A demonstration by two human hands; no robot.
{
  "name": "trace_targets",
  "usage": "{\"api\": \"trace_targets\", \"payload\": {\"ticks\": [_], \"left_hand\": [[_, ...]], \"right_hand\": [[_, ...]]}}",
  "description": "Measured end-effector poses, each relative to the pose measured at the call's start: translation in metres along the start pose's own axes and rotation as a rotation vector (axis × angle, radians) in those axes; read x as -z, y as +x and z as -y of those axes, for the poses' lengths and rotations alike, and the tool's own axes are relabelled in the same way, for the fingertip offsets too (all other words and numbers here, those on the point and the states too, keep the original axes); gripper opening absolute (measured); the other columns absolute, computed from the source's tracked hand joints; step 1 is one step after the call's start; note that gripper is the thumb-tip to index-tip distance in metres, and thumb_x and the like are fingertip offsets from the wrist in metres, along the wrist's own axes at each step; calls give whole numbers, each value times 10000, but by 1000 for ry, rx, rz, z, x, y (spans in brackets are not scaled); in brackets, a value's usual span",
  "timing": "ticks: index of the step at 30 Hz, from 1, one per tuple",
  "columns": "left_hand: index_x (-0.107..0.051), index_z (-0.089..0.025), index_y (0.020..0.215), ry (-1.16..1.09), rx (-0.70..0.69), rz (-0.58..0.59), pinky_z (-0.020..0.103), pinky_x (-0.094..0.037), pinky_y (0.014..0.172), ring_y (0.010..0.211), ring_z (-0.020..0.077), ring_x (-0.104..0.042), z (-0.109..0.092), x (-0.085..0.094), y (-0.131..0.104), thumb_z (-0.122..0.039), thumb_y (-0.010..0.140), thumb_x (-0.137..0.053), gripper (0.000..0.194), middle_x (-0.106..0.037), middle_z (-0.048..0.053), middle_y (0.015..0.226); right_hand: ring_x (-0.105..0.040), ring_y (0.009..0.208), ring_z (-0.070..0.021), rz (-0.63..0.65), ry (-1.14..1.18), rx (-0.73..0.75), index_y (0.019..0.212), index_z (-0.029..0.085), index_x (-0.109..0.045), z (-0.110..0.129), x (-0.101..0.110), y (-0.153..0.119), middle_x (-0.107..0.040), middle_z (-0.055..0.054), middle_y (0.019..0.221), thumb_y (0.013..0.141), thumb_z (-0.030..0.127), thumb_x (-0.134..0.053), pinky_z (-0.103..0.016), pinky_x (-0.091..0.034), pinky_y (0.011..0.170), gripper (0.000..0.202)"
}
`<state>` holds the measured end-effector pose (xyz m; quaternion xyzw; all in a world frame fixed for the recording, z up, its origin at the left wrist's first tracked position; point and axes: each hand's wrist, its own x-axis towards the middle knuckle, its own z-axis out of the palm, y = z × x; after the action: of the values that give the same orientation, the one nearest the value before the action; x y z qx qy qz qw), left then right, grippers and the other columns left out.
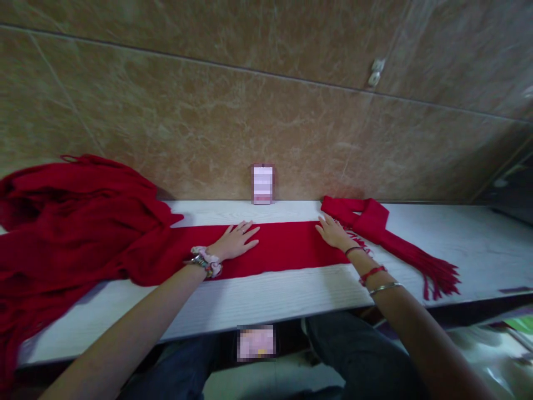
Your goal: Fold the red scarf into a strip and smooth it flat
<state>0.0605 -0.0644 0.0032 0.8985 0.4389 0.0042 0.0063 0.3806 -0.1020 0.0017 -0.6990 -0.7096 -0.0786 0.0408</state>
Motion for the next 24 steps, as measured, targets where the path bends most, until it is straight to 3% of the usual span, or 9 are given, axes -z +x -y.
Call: {"api": "trace_targets", "payload": {"ticks": [2, 4, 6, 9, 11, 14, 19, 22, 24], "left_hand": [[-315, -237, 1379, 6, 26, -23, 520, -148, 1062, 1364, 266, -129, -9, 6, -3, -494, 905, -242, 544, -170, 82, 1490], [-303, -232, 1385, -14, 57, -53, 533, -153, 1057, 1366, 273, -113, -20, 10, -11, -535, 895, -227, 581, -167, 84, 1490], [-247, -237, 1406, -50, 74, -28, 556, -157, 1047, 1367, 297, -90, -32, 9, -22, -607, 862, -234, 659, -155, 84, 1492], [-202, -245, 1418, -69, 83, 59, 586, -125, 1040, 1364, 325, -68, -43, 2, -38, -669, 816, -270, 740, -145, 85, 1491], [-196, -244, 1420, -71, 90, 83, 567, -110, 1052, 1363, 324, -75, -44, -2, -45, -678, 802, -289, 760, -156, 87, 1489], [-189, -245, 1421, -81, 84, 85, 533, -110, 1064, 1362, 322, -78, -40, -4, -49, -691, 786, -307, 786, -161, 84, 1488], [-169, -231, 1425, -104, 70, 118, 559, -100, 1055, 1362, 332, -48, -37, 1, -46, -703, 783, -292, 806, -115, 94, 1494], [-179, -230, 1424, -86, 73, 54, 579, -106, 1048, 1366, 312, -58, -42, 5, -39, -655, 833, -243, 730, -127, 95, 1493], [-192, -220, 1422, -58, 83, -32, 577, -119, 1050, 1369, 296, -62, -46, 7, -33, -612, 864, -214, 682, -127, 87, 1495]], "right_hand": [[-268, 1313, -314, -78, 77, 66, 1335, 45, -373, 22, 6, -3, -310, -226, 1412, 926, 320, -283, -506, -306, 1004, 501], [-268, 1315, -302, -91, 170, 231, 1348, 70, -363, 55, 11, -12, -311, -197, 1421, 925, 394, -282, -488, -302, 1013, 539], [-247, 1325, -290, -47, 217, 379, 1362, 83, -345, 86, 13, -25, -301, -177, 1431, 912, 474, -283, -479, -277, 1033, 599], [-235, 1330, -286, 37, 204, 456, 1371, 72, -325, 112, 11, -45, -293, -173, 1433, 905, 494, -293, -491, -247, 1047, 629], [-231, 1331, -283, 60, 177, 462, 1377, 78, -315, 110, 9, -53, -275, -156, 1443, 912, 471, -292, -499, -229, 1054, 609], [-228, 1332, -281, 78, 125, 432, 1384, 93, -304, 88, 6, -57, -253, -137, 1454, 922, 430, -291, -503, -231, 1052, 572], [-220, 1331, -303, 84, 63, 279, 1368, 80, -333, 56, 7, -53, -266, -176, 1443, 927, 363, -298, -522, -269, 1021, 525], [-205, 1335, -306, 18, 107, 231, 1372, 72, -324, 67, 11, -47, -256, -176, 1448, 925, 358, -293, -519, -274, 1020, 532], [-179, 1343, -301, -20, 134, 292, 1381, 62, -299, 85, 14, -44, -231, -166, 1460, 922, 370, -294, -513, -253, 1035, 553]]}}
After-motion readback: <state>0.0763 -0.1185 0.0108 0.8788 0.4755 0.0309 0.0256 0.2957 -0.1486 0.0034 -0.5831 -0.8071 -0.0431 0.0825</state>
